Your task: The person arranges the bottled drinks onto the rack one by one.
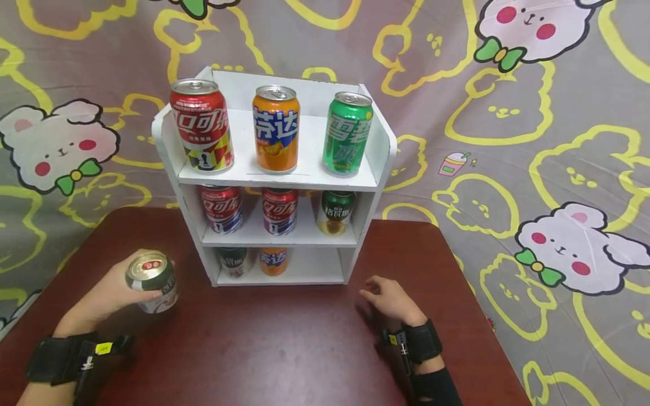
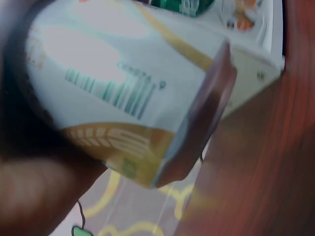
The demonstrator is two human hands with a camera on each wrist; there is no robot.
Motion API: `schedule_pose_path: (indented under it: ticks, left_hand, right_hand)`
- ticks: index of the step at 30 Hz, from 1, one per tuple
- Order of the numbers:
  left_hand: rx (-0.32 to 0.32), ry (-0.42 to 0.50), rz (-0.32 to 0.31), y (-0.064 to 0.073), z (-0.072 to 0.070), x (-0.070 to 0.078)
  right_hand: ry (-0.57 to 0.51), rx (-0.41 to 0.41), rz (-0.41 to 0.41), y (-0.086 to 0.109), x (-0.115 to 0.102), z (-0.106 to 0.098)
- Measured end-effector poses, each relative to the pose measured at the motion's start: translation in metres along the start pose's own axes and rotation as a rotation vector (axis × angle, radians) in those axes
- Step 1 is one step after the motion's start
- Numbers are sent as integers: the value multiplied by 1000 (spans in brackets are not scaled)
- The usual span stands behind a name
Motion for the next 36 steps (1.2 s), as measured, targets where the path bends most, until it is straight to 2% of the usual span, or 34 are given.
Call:
schedule_pose_path:
  ticks: [4,9,12,19,22,27,36]
  left_hand:
    - [-70,58,69,-1,13,13]
    - [-150,112,91,-7,30,27]
    - [-179,138,112,-10,41,36]
    - [-224,145,244,-25,76,57]
    - [-245,147,242,-35,92,63]
    - [-251,145,193,-53,113,70]
    - [-260,239,146,-85,146,73]
  right_hand:
    - [5,2,2,0,0,1]
    - [-3,6,-3,0,0,1]
    - [-9,-1,-2,-1,0,3]
    - [-8,-7,0,1,1,5]
    - [-9,-7,-1,0,1,4]
    - [-17,-13,-3,-1,2,4]
    - [-20,0,10,-2,3,3]
Point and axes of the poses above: each hand's wrist, its own y-axis away from the middle knuckle, its own z-axis out of the palm, x = y × z, the point moved 5 cm from there along -y, towards the middle knuckle, and after that the axes turned 12 degrees about -x, right-handed, at the moved point
